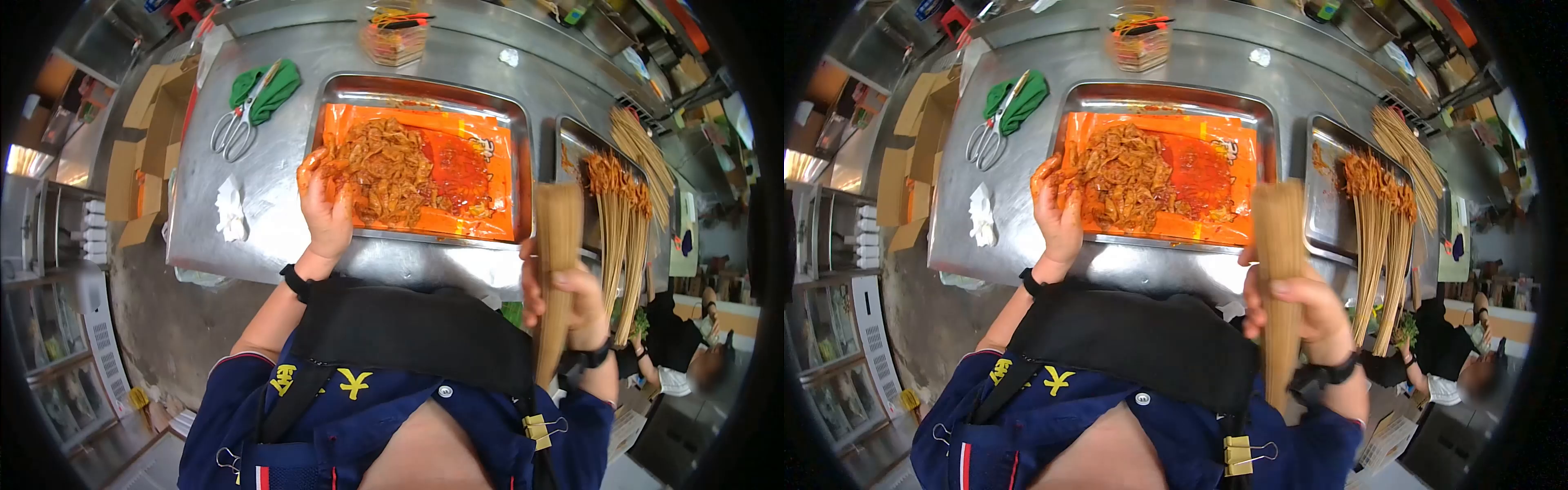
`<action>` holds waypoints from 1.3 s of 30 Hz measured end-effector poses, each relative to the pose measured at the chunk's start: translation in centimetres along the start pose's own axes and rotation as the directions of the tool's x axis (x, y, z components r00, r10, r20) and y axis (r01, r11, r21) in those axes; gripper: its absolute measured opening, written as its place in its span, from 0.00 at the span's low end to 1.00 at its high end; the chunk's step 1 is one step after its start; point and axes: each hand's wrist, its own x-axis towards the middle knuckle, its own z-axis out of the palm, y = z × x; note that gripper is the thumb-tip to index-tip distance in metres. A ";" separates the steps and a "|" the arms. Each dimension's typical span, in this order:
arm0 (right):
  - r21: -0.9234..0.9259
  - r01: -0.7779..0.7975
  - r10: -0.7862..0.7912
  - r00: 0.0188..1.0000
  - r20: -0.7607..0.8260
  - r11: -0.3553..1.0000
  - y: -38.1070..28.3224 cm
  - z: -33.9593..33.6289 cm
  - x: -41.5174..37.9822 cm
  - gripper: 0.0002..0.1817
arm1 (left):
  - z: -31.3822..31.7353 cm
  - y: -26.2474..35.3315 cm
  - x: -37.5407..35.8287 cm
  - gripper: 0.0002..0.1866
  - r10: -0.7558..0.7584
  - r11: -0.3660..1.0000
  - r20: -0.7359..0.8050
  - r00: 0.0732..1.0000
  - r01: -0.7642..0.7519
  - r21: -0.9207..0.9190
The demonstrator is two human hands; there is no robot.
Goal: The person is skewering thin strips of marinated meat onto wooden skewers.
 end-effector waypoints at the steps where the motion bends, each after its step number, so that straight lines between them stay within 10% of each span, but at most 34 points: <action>1: 0.055 -0.028 0.026 0.999 0.043 0.998 1.2 -0.5 1.6 0.26 | -0.1 -0.1 0.0 0.18 -0.024 0.999 0.002 1.000 0.024 -0.038; 5: 0.303 -0.080 0.037 0.989 0.144 0.949 3.7 -2.2 6.4 0.21 | -0.6 0.3 0.5 0.22 -0.084 0.987 0.040 0.996 0.088 -0.132; 15: -0.115 -0.030 0.019 0.995 -0.098 0.993 1.2 -1.7 9.7 0.17 | 1.8 4.6 2.6 0.10 -0.208 0.867 0.424 0.882 0.367 -0.338; 20: -0.391 -0.014 0.005 1.000 -0.023 0.920 2.6 -0.7 10.0 0.18 | 2.8 4.9 2.8 0.13 -0.373 0.488 0.695 0.615 0.766 -0.417; 33: -0.530 -0.061 0.031 0.997 -0.066 0.846 2.3 0.4 10.7 0.16 | 3.8 5.0 3.1 0.12 -0.390 0.371 0.729 0.563 0.820 -0.435; 39: 0.091 0.049 -0.065 0.982 0.177 0.995 3.5 -0.4 8.6 0.25 | 3.9 4.3 2.8 0.13 -0.432 0.404 0.667 0.607 0.792 -0.459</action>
